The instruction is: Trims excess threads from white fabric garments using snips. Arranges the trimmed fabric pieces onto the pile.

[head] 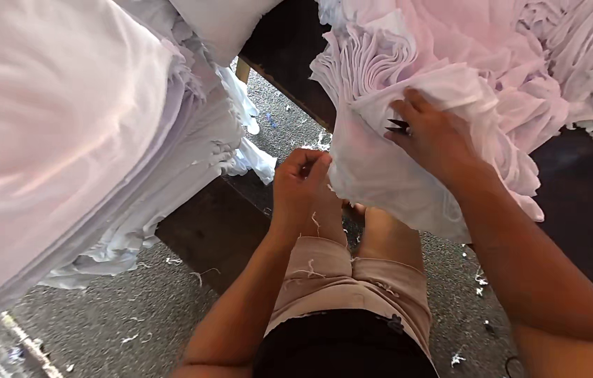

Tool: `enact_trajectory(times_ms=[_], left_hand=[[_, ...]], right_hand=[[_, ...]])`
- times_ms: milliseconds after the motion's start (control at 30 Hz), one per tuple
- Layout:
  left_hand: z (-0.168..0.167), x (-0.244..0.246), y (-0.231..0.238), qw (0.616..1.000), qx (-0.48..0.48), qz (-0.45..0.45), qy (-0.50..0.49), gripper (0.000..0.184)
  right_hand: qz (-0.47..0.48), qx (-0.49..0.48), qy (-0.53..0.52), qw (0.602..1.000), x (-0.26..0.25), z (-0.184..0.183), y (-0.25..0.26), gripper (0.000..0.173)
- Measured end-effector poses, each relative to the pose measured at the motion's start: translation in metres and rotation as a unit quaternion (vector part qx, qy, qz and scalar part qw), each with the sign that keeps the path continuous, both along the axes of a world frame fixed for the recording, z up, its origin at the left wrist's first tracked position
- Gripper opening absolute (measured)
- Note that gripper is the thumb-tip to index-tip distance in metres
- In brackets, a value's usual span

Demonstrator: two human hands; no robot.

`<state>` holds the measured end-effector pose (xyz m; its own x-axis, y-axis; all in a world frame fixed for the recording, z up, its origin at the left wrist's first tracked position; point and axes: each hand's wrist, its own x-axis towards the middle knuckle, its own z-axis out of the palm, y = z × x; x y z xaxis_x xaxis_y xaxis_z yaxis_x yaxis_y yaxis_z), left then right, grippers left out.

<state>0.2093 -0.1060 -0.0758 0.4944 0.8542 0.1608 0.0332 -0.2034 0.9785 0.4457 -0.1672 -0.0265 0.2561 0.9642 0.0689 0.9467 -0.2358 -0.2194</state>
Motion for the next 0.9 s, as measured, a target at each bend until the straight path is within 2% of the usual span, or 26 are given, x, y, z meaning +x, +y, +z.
enact_trajectory(times_ms=[100,200,267,433,533,667,800,900], left_hand=[[-0.029,0.012,0.006,0.981,-0.085,-0.015,0.175,0.042],[-0.053,0.020,0.009,0.968,-0.154,-0.036,0.194,0.052],[-0.061,0.022,0.012,0.973,-0.177,-0.033,0.144,0.045],[-0.051,0.010,0.017,0.978,-0.207,-0.003,0.017,0.017],[-0.044,0.007,0.014,0.966,-0.255,0.010,-0.040,0.018],[-0.028,0.002,0.006,0.955,-0.296,-0.019,0.015,0.041],[-0.027,-0.022,-0.002,0.947,-0.308,-0.063,0.058,0.010],[-0.030,-0.037,-0.010,0.951,-0.300,-0.066,0.043,0.012]], right_hand=[[-0.015,-0.001,-0.019,1.000,0.019,-0.013,0.022,0.046],[-0.013,0.021,-0.028,0.999,0.030,-0.022,0.040,0.040],[-0.020,0.023,-0.014,0.999,0.034,-0.021,0.048,0.038],[-0.015,0.066,-0.001,0.998,0.037,-0.026,0.044,0.040],[-0.003,0.058,0.015,0.998,0.032,-0.022,0.035,0.043],[0.008,0.083,0.070,0.994,-0.002,-0.006,0.008,0.045],[0.060,0.058,0.129,0.988,-0.051,-0.009,-0.024,0.044],[0.119,0.068,0.094,0.986,-0.076,-0.029,-0.038,0.029]])
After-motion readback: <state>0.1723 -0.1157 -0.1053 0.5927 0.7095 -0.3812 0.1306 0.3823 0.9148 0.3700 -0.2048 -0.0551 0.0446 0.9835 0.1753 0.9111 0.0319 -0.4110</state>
